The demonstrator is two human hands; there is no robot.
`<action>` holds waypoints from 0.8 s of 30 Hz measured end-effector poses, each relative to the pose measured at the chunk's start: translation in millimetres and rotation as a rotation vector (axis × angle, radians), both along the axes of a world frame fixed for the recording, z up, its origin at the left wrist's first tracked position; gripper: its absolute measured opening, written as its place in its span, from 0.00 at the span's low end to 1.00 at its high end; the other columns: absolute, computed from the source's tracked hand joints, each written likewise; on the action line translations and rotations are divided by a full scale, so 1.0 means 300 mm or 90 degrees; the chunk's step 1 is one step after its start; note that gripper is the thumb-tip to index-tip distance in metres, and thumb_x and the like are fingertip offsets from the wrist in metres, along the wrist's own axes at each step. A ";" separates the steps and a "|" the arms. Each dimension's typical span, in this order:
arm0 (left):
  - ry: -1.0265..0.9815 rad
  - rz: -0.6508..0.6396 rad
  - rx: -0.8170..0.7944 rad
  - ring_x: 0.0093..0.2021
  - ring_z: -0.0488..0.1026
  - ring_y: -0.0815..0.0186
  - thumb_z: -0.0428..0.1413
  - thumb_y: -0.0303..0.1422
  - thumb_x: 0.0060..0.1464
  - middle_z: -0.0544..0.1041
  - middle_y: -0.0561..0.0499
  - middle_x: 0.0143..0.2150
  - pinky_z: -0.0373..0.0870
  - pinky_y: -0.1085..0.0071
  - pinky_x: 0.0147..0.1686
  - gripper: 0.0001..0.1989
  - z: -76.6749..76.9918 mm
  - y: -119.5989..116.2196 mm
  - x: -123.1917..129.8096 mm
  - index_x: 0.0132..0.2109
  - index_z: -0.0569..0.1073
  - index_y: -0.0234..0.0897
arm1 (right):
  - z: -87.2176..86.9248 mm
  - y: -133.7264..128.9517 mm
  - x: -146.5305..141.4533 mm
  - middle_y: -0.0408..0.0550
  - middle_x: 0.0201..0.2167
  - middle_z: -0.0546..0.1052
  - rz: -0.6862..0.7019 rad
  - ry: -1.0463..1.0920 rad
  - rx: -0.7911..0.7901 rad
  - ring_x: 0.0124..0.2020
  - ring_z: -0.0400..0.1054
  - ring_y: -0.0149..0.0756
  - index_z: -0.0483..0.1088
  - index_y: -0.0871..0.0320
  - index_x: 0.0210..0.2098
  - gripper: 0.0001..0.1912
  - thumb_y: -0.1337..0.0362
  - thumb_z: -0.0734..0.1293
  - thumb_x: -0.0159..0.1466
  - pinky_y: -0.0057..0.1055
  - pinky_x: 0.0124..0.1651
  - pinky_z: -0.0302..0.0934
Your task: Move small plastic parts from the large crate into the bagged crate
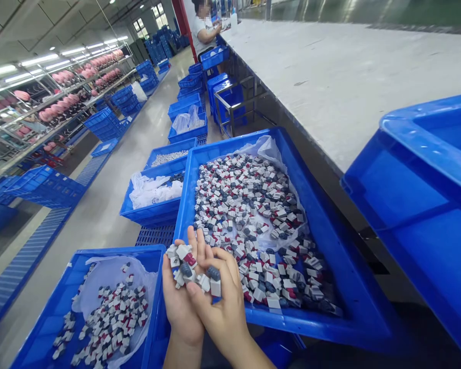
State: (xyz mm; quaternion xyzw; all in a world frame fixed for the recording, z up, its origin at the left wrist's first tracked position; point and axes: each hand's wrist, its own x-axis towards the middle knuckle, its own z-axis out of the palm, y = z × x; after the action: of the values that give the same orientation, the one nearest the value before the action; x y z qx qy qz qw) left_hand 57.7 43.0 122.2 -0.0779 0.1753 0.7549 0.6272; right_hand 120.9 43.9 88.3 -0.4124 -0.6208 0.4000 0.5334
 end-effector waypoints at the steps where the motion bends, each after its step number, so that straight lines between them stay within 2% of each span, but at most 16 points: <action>1: 0.008 0.000 -0.002 0.57 0.59 0.67 0.42 0.44 0.54 0.64 0.57 0.56 0.59 0.68 0.53 0.18 0.001 -0.001 -0.002 0.44 0.71 0.46 | 0.004 0.001 -0.001 0.50 0.45 0.61 0.001 -0.017 0.008 0.50 0.55 0.45 0.62 0.53 0.35 0.10 0.58 0.64 0.55 0.41 0.49 0.53; 4: 0.035 0.014 -0.031 0.57 0.58 0.67 0.44 0.44 0.53 0.64 0.57 0.56 0.58 0.68 0.54 0.17 0.003 0.000 -0.008 0.46 0.70 0.49 | 0.022 0.005 -0.004 0.50 0.45 0.61 0.016 -0.069 -0.004 0.49 0.56 0.47 0.63 0.54 0.29 0.10 0.59 0.68 0.51 0.43 0.48 0.55; 7: 0.035 0.028 -0.058 0.57 0.58 0.67 0.44 0.44 0.53 0.64 0.58 0.56 0.58 0.68 0.54 0.17 0.002 0.001 -0.012 0.46 0.69 0.50 | 0.037 0.007 -0.006 0.49 0.45 0.61 0.035 -0.063 -0.042 0.49 0.57 0.44 0.63 0.54 0.27 0.07 0.62 0.67 0.52 0.41 0.48 0.56; 12: 0.036 0.023 -0.062 0.57 0.57 0.66 0.44 0.45 0.52 0.63 0.56 0.57 0.57 0.66 0.54 0.17 0.011 -0.002 -0.006 0.47 0.69 0.50 | 0.038 -0.001 -0.006 0.50 0.45 0.63 0.055 0.085 -0.125 0.49 0.59 0.43 0.63 0.55 0.26 0.07 0.61 0.66 0.53 0.39 0.50 0.56; 18: 0.054 -0.017 -0.032 0.58 0.55 0.62 0.43 0.46 0.52 0.58 0.57 0.60 0.57 0.62 0.55 0.19 0.034 -0.007 -0.002 0.50 0.66 0.53 | -0.005 -0.003 -0.007 0.49 0.47 0.68 -0.007 0.345 -0.340 0.48 0.62 0.41 0.63 0.55 0.32 0.10 0.57 0.65 0.54 0.37 0.50 0.58; 21: 0.063 -0.023 -0.013 0.59 0.55 0.62 0.41 0.46 0.53 0.57 0.57 0.60 0.55 0.63 0.56 0.19 0.034 -0.008 0.000 0.51 0.65 0.53 | -0.004 0.009 -0.002 0.47 0.46 0.69 -0.041 0.409 -0.360 0.47 0.64 0.39 0.63 0.55 0.31 0.11 0.58 0.67 0.53 0.35 0.51 0.57; 24: 0.086 -0.033 0.022 0.59 0.54 0.63 0.40 0.45 0.54 0.59 0.56 0.60 0.53 0.64 0.57 0.20 0.032 -0.009 0.007 0.51 0.65 0.52 | 0.017 0.019 0.005 0.46 0.39 0.72 -0.081 0.428 -0.370 0.41 0.66 0.37 0.64 0.55 0.35 0.14 0.60 0.69 0.51 0.34 0.46 0.60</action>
State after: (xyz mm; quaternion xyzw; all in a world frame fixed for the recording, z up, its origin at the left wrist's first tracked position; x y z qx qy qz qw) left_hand 59.9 40.1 131.7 -0.0115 0.2057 0.7447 0.6348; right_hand 122.4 49.6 93.6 -0.4296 -0.2480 0.6357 0.5915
